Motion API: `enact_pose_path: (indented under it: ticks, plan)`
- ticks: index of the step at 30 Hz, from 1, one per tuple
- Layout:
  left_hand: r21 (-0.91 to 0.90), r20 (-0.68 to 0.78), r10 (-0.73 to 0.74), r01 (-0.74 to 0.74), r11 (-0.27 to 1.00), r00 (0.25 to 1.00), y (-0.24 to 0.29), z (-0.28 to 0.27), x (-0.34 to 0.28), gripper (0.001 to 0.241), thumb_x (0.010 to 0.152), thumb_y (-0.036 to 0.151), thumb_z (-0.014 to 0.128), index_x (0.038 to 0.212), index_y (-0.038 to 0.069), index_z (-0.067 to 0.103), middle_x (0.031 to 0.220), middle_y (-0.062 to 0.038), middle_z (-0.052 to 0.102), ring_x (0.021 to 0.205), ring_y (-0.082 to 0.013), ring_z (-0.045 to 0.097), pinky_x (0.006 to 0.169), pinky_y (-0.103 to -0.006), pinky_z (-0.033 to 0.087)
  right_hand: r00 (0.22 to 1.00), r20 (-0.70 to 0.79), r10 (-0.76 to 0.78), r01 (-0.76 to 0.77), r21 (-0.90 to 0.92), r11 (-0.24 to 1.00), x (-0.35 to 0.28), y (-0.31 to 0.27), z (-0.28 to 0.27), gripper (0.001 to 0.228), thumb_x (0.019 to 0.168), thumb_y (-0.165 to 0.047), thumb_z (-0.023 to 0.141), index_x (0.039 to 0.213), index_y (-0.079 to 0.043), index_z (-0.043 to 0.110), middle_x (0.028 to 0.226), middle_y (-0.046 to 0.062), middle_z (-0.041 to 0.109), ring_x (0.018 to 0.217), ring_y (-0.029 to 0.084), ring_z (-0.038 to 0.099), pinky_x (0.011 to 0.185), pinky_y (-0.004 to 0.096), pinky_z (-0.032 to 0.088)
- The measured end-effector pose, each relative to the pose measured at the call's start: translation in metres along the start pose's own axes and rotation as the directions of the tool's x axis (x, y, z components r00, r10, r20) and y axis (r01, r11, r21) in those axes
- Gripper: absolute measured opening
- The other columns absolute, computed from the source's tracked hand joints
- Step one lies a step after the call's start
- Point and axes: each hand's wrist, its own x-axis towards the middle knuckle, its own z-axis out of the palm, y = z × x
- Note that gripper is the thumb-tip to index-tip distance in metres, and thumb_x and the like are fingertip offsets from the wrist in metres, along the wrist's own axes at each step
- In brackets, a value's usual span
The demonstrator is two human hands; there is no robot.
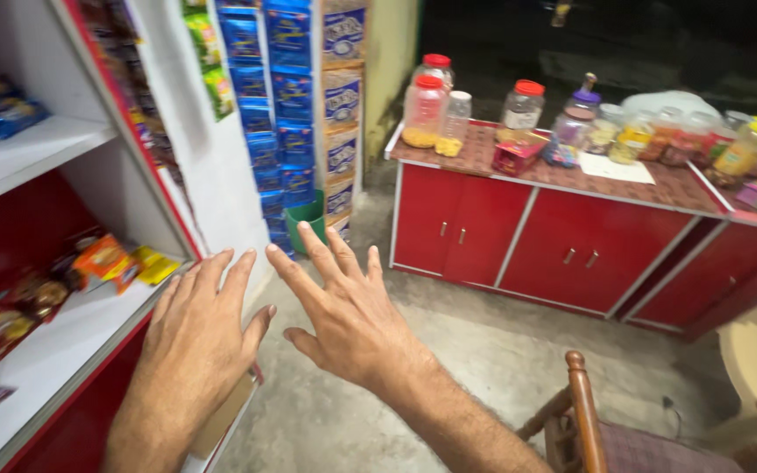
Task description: The person places boxes of biscuits and chocolate onto a glass-fronted display shelf, arranging them alongside jars of candy. They then wipe the glass door and the shelf interior with a cloth.
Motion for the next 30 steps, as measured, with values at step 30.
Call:
enact_pose_path:
  ticks: [30]
  plan:
    - [-0.275,-0.077,0.333,-0.341,0.899,0.940,0.194,0.250,0.296,0.065,0.082,0.027,0.074,0.140,0.005,0.055,0.137,-0.017,0.057,0.128,-0.0347,0.052,0.104,-0.0489,0.043,0.915,-0.043,0.401,-0.403,-0.155,0.902,0.014,0.384,-0.032,0.088,0.075,-0.032,0.085,0.150,-0.017,0.042,0.160,0.021,0.030,0.148,0.046,0.024,0.105,0.080,0.026]
